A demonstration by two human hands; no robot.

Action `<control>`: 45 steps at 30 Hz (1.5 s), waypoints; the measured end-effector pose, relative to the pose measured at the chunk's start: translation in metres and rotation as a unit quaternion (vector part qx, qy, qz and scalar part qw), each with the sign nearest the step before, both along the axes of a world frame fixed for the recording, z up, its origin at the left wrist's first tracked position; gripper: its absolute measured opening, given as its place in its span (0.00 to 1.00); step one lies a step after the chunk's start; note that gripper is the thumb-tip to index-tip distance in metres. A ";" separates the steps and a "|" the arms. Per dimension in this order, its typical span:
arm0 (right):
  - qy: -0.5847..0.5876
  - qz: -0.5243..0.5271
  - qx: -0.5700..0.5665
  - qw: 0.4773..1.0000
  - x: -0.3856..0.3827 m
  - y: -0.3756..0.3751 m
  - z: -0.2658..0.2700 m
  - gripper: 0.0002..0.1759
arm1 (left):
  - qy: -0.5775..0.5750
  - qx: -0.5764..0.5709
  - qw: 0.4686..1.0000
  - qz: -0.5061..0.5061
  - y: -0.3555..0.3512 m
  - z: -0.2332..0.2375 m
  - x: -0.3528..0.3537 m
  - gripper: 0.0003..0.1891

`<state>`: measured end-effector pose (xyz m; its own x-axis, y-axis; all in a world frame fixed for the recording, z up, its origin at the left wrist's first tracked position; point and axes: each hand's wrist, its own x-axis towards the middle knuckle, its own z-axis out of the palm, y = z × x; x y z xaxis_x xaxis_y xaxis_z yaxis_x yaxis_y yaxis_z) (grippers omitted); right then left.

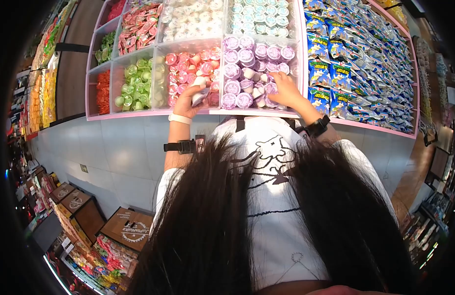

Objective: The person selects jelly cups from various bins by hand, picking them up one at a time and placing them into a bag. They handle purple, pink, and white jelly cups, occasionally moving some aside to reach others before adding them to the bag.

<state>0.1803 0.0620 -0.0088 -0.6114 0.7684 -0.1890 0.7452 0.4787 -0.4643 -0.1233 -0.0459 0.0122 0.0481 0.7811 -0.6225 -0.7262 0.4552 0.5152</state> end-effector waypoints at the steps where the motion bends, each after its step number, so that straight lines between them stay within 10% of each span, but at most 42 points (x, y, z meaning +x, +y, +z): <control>1: -0.035 0.007 0.018 0.999 -0.002 -0.002 -0.003 0.40 | 0.039 -0.015 0.999 -0.010 0.000 -0.001 -0.004 0.17; 5: -0.018 0.062 0.006 0.998 -0.018 0.002 -0.023 0.44 | 0.347 -0.074 0.932 -0.078 0.019 -0.025 -0.011 0.20; 8: 0.103 0.052 -0.041 0.992 -0.033 0.006 -0.027 0.40 | 0.579 -0.063 0.773 -0.251 0.036 -0.046 -0.013 0.22; 16: 0.245 -0.200 -0.220 0.923 -0.066 0.013 -0.061 0.44 | 0.758 0.070 0.507 -0.405 0.021 -0.083 0.004 0.24; 26: 0.155 -0.155 -0.267 0.938 -0.069 0.013 -0.066 0.47 | 0.700 0.069 0.606 -0.372 0.017 -0.071 0.007 0.27; 43: 0.363 -0.227 -0.435 0.792 -0.060 0.016 -0.101 0.24 | 0.786 0.154 0.578 -0.155 0.027 -0.017 0.036 0.17; 45: 0.340 -0.226 -0.359 0.839 -0.063 0.016 -0.104 0.23 | 0.796 0.213 0.554 -0.118 0.032 -0.004 0.050 0.13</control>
<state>0.1172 0.0778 -0.1129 -0.4423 0.7879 -0.4284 0.2221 -0.3666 -0.9035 -0.0736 -0.0137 0.0079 -0.1653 0.9625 0.2152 0.8572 0.0323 0.5140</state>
